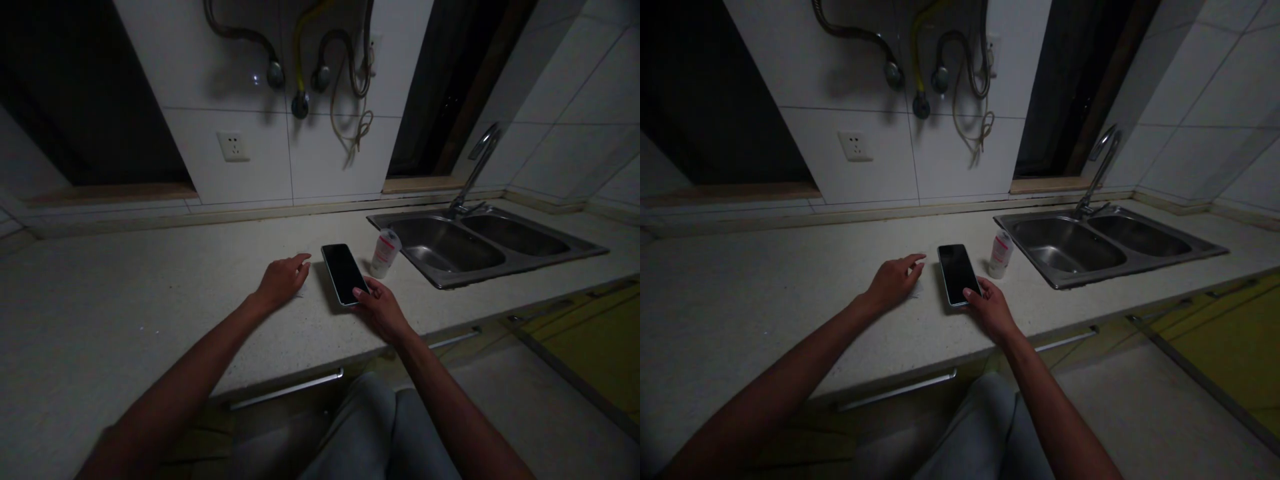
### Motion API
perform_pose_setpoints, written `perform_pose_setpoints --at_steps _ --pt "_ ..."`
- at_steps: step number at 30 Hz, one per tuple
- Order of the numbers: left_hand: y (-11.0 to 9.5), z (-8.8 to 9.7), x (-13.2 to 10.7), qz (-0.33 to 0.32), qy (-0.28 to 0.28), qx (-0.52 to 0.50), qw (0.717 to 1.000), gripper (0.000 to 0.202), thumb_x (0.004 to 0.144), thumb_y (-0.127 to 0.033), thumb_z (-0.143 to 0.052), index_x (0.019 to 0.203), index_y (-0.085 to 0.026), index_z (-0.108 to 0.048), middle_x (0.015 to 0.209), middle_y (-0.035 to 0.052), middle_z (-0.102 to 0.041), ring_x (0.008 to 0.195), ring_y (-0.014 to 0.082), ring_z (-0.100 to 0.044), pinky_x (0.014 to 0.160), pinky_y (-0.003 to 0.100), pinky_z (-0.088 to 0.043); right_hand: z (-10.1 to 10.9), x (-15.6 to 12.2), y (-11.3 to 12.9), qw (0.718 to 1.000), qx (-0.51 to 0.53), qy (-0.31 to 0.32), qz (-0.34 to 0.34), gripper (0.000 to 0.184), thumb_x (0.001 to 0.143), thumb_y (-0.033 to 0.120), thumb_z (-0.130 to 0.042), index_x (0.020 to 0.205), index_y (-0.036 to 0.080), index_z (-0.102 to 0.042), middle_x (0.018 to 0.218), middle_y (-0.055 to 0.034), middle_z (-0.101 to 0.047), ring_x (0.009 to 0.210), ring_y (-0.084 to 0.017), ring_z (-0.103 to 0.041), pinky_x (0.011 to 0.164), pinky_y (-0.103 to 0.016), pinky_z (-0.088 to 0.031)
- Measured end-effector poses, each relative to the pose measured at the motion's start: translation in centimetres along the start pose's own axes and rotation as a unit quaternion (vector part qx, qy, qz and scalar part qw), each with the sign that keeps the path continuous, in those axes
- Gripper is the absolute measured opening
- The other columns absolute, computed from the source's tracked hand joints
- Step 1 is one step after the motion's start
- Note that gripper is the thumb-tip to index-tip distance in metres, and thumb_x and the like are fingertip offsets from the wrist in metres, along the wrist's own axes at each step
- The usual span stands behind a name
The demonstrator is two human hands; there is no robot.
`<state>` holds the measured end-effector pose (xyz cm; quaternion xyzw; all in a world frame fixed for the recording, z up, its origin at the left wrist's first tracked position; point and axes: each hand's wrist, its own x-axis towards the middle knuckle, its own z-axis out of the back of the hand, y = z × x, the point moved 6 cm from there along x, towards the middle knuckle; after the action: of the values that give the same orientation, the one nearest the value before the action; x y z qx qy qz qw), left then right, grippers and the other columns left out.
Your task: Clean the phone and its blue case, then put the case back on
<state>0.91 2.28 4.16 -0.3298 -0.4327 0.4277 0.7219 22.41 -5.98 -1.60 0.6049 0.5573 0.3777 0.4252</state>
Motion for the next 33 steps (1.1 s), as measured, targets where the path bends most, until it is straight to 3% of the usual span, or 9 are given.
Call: perform_pose_setpoints --at_steps 2,5,9,13,16,19,23,28,33 --pt "0.1 1.1 0.2 -0.029 0.004 0.082 0.996 0.035 0.074 -0.039 -0.076 0.104 -0.022 -0.074 0.087 0.0085 -0.070 0.094 0.0264 -0.064 0.092 0.035 -0.045 -0.1 0.0 0.0 1.000 -0.005 -0.001 0.002 0.048 0.061 0.040 -0.088 0.098 0.019 -0.068 0.091 -0.0041 -0.074 0.074 -0.018 -0.069 0.064 -0.031 -0.057" --pt "1.0 1.9 0.5 -0.046 0.050 0.213 0.975 0.051 0.070 -0.046 -0.076 0.113 -0.020 -0.071 0.115 0.0128 -0.068 0.116 0.0324 -0.056 0.103 0.040 -0.038 -0.5 0.0 0.0 1.000 -0.016 0.012 0.000 0.050 0.061 0.041 -0.088 0.099 0.018 -0.067 0.092 -0.0043 -0.074 0.075 -0.018 -0.070 0.065 -0.030 -0.058" --pt "3.1 2.0 0.6 -0.032 0.184 0.341 0.921 0.056 0.075 -0.057 -0.068 0.113 -0.017 -0.069 0.117 0.0143 -0.066 0.107 0.0300 -0.060 0.094 0.038 -0.043 -0.7 0.0 -0.3 0.999 -0.029 0.026 -0.001 0.052 0.063 0.040 -0.087 0.105 0.017 -0.066 0.093 -0.0046 -0.074 0.076 -0.018 -0.070 0.064 -0.030 -0.060" --pt "4.4 3.0 1.2 -0.013 0.198 0.277 0.940 0.052 0.078 -0.053 -0.066 0.113 -0.015 -0.068 0.113 0.0129 -0.069 0.099 0.0256 -0.063 0.086 0.034 -0.046 -1.1 0.4 -0.5 0.998 -0.053 0.029 -0.001 0.050 0.064 0.038 -0.086 0.104 0.016 -0.066 0.091 -0.0051 -0.073 0.075 -0.019 -0.070 0.064 -0.030 -0.060" --pt "5.0 3.3 1.5 -0.012 0.201 0.217 0.955 0.041 0.079 -0.047 -0.065 0.104 -0.015 -0.070 0.090 0.0075 -0.069 0.081 0.0201 -0.062 0.073 0.031 -0.046 -1.5 1.0 -0.9 0.997 -0.074 0.031 -0.010 0.046 0.064 0.036 -0.085 0.101 0.016 -0.066 0.090 -0.0057 -0.072 0.075 -0.019 -0.069 0.064 -0.031 -0.060" --pt "5.1 3.5 1.8 0.006 0.168 0.133 0.977 0.036 0.078 -0.042 -0.067 0.100 -0.014 -0.070 0.071 0.0018 -0.062 0.064 0.0147 -0.055 0.060 0.027 -0.041 -1.6 1.6 -1.4 0.994 -0.108 0.026 -0.017 0.044 0.065 0.033 -0.084 0.100 0.017 -0.063 0.091 -0.0065 -0.072 0.075 -0.019 -0.069 0.064 -0.031 -0.059" --pt "4.5 3.8 2.6 0.030 0.093 0.020 0.995 0.030 0.072 -0.040 -0.072 0.088 -0.014 -0.070 0.067 0.0018 -0.061 0.058 0.0122 -0.053 0.054 0.026 -0.040 -2.1 2.1 -1.9 0.976 -0.215 0.027 0.002 0.045 0.073 0.037 -0.075 0.109 0.016 -0.060 0.093 -0.0082 -0.071 0.071 -0.018 -0.067 0.059 -0.030 -0.055" --pt "3.1 4.4 3.1 0.052 -0.003 -0.066 0.996 0.034 0.067 -0.043 -0.075 0.084 -0.015 -0.067 0.062 -0.0013 -0.059 0.048 0.0091 -0.049 0.044 0.022 -0.036 -5.8 2.1 -0.9 0.881 -0.459 0.092 0.069 0.035 0.084 0.043 -0.063 0.105 0.017 -0.070 0.087 -0.0064 -0.073 0.073 -0.019 -0.065 0.063 -0.028 -0.045" --pt "2.4 2.5 2.5 0.072 0.009 -0.108 0.992 0.038 0.067 -0.043 -0.075 0.092 -0.015 -0.064 0.065 -0.0021 -0.059 0.045 0.0105 -0.053 0.040 0.022 -0.037 -10.2 1.1 -0.7 0.747 -0.655 0.094 0.065 0.042 0.087 0.055 -0.057 0.106 0.020 -0.071 0.096 -0.0109 -0.075 0.083 -0.025 -0.068 0.066 -0.030 -0.042"
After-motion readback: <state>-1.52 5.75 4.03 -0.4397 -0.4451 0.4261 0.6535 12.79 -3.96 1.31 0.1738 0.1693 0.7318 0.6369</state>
